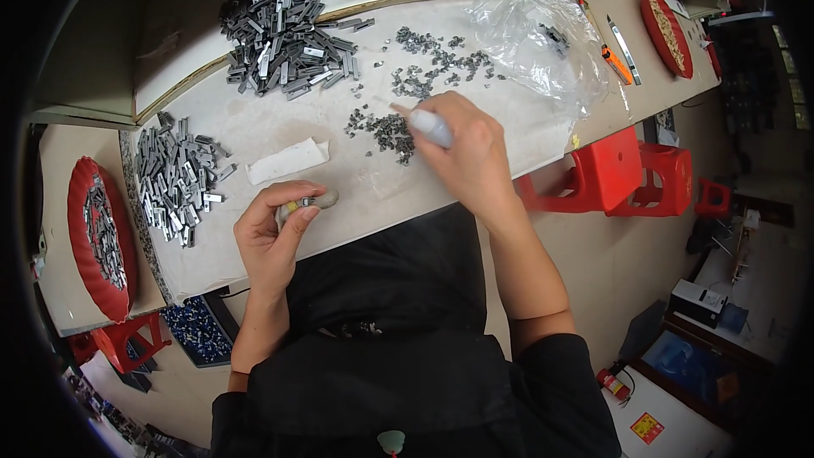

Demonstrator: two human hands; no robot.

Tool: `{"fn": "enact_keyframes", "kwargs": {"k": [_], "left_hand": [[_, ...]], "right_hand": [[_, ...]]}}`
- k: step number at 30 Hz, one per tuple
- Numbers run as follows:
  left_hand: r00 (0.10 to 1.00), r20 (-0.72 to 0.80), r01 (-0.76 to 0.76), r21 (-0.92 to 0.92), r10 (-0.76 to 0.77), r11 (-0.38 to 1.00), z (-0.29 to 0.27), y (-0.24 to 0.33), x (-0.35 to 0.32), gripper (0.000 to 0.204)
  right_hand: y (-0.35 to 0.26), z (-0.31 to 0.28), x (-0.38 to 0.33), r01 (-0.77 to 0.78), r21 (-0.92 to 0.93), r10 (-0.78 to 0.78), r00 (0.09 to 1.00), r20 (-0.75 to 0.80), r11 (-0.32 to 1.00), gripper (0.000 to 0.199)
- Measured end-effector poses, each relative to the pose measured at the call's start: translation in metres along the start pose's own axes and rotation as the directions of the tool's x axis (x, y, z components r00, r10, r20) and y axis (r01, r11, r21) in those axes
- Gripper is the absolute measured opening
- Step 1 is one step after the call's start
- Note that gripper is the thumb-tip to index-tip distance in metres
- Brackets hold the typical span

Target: The person applies glue from a glue bottle to small metal components and then assembles them by hand.

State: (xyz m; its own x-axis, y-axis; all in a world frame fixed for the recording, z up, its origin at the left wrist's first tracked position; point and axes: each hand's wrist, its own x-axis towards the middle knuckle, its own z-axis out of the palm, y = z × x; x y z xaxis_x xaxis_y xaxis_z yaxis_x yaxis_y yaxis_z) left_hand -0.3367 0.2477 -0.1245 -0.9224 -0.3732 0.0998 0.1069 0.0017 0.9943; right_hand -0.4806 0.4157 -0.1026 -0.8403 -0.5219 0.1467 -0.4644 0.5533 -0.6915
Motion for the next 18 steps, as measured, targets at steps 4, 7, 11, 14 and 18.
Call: {"fn": "enact_keyframes", "kwargs": {"k": [4,7,11,14,18], "left_hand": [[1.0,0.001,-0.002,-0.008,0.002,1.0,0.0,-0.001,0.0,0.018],[1.0,0.009,0.0,0.007,0.0,1.0,0.0,0.0,0.0,0.019],[1.0,0.0,0.002,0.017,-0.002,1.0,0.001,0.0,0.0,0.019],[1.0,-0.001,0.003,0.025,-0.003,1.0,0.002,0.001,0.0,0.018],[1.0,0.003,-0.002,0.03,0.001,1.0,0.002,0.001,0.001,0.018]], "right_hand": [[0.009,-0.011,0.004,-0.099,-0.005,0.098,0.993,-0.067,0.995,0.01],[0.01,-0.01,0.006,-0.087,0.003,0.087,0.996,-0.017,0.996,0.01],[0.01,-0.002,0.01,0.024,0.009,-0.024,1.0,0.0,1.0,0.011],[0.004,0.001,0.015,0.074,-0.01,-0.074,0.997,0.005,0.997,0.012],[0.004,-0.001,0.022,0.084,-0.095,-0.079,0.996,0.05,0.992,0.013]]}}
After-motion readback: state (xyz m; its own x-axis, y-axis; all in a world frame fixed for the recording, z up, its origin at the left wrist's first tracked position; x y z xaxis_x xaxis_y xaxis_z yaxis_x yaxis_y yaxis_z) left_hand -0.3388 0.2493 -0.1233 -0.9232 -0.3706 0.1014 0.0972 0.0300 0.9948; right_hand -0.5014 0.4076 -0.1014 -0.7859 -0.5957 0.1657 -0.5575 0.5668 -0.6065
